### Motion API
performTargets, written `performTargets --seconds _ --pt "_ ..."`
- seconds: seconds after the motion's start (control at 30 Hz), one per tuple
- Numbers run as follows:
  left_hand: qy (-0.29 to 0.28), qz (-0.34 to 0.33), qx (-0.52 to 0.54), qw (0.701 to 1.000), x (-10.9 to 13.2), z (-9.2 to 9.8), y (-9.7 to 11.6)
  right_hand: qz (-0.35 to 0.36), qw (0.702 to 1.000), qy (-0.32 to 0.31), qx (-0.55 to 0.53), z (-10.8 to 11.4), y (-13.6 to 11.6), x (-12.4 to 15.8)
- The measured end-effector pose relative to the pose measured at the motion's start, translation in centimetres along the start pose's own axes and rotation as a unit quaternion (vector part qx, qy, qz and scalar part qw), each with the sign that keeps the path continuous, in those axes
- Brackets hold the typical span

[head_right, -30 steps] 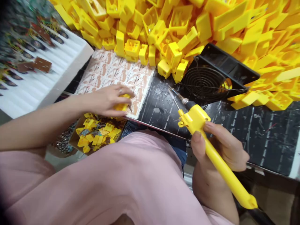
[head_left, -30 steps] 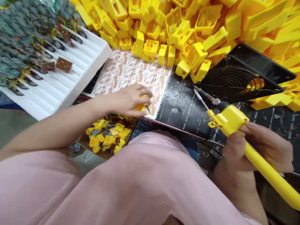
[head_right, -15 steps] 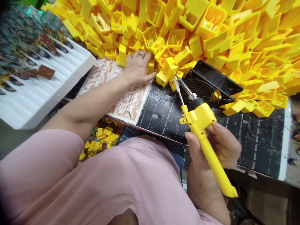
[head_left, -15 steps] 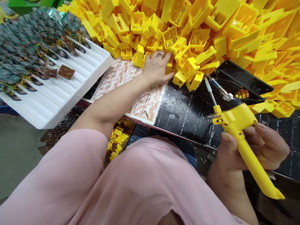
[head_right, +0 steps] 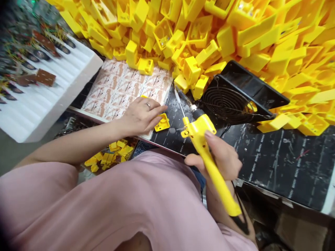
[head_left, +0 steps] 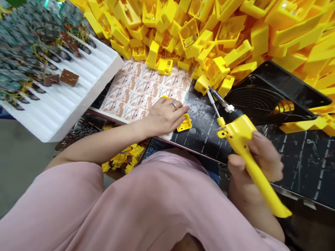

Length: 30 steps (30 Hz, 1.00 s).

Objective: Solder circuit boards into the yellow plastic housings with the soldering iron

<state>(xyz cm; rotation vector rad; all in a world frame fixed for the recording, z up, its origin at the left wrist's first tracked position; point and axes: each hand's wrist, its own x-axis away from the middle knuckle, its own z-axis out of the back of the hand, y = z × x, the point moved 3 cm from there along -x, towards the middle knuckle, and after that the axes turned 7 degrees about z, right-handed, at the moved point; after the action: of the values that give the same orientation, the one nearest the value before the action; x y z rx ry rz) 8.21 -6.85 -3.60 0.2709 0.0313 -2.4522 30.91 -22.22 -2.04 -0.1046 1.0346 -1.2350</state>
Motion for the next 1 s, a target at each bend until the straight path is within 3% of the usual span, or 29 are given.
performTargets --seconds 0.07,0.17,0.27,0.37,0.5,0.63,0.83,0.9,1.0 --pt "-0.016 -0.004 0.014 1.000 0.9 0.9 -0.1 0.029 0.999 -0.043 0.011 -1.2 -0.3 -1.0" --pt "-0.083 0.016 0.038 0.996 1.8 1.9 -1.9 0.095 0.989 -0.107 0.026 -3.0 -0.7 -2.3" --pt "-0.170 0.021 0.052 0.984 2.6 2.2 -3.9 0.144 0.980 -0.133 0.033 -4.4 -1.1 -3.2" --pt "-0.206 0.024 0.048 0.977 3.4 1.9 -5.0 0.180 0.972 -0.147 0.036 -6.1 -1.4 -4.0" --pt "-0.165 0.049 0.017 0.985 3.5 1.7 -4.3 0.214 0.959 -0.183 0.030 -8.2 -1.4 -5.0" --pt "-0.153 0.139 -0.048 0.977 3.0 1.6 -2.5 0.221 0.954 -0.183 0.086 -8.1 -1.4 -4.6" --pt "-0.138 0.102 0.012 0.985 3.4 1.0 0.0 0.209 0.959 -0.129 0.143 -6.8 -2.0 -2.8" --pt "-0.104 0.110 0.035 0.988 3.8 1.6 -0.6 0.209 0.959 -0.111 0.153 -6.8 -2.0 -2.7" --pt "-0.030 0.193 0.047 0.980 4.2 3.0 -4.3 0.209 0.958 -0.111 0.161 -6.9 -1.5 -2.9"
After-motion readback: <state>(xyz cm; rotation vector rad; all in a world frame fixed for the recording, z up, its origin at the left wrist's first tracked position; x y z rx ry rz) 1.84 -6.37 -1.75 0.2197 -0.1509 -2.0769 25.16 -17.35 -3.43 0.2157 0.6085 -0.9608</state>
